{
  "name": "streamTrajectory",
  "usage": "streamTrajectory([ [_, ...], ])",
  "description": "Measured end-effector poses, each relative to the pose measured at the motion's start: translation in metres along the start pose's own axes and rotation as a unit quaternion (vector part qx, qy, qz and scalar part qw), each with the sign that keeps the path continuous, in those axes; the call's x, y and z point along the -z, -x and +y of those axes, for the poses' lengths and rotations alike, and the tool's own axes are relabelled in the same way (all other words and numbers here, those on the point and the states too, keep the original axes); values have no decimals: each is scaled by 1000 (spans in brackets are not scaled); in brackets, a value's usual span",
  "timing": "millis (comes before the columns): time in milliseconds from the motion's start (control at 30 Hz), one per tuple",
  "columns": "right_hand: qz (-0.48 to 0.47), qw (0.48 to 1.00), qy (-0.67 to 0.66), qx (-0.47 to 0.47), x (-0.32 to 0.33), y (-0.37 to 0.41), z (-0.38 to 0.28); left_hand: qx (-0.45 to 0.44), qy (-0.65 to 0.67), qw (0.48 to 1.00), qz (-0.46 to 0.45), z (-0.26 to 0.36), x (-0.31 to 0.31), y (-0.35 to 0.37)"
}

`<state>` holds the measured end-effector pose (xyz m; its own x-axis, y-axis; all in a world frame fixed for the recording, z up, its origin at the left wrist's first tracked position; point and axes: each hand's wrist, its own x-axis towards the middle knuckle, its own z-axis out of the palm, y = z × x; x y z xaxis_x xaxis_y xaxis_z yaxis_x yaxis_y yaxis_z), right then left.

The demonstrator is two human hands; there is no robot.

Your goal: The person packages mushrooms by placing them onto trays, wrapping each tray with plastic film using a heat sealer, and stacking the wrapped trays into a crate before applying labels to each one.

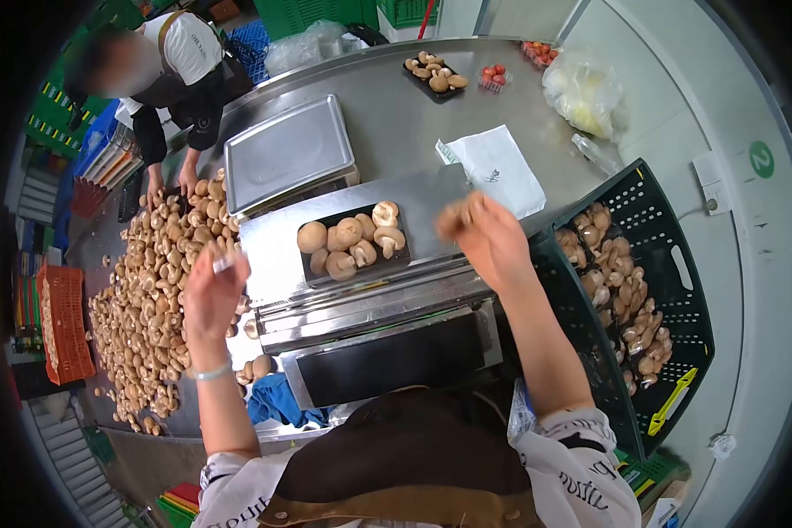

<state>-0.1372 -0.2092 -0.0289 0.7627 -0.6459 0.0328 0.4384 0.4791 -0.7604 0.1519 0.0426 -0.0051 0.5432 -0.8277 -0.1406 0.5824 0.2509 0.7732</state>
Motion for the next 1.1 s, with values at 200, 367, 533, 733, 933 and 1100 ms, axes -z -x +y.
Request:
streamTrajectory([
  [200,60,799,599,-4,33,-108,87,-148,-471,869,38,-98,45,-113],
  [367,-77,768,627,-103,55,-115,111,28,-513,858,-20,-116,49,-110],
  [533,-167,776,576,-195,38,-93,90,228,-432,870,-63,-96,45,-84],
  [733,-128,798,589,-7,42,-24,102,28,-547,835,-53,-115,43,-31],
  [933,-62,869,491,-2,1,14,72,-131,-556,821,12,-87,-19,18],
  [1100,-77,855,509,-54,-57,65,12,-7,-499,865,48,-57,-44,88],
])
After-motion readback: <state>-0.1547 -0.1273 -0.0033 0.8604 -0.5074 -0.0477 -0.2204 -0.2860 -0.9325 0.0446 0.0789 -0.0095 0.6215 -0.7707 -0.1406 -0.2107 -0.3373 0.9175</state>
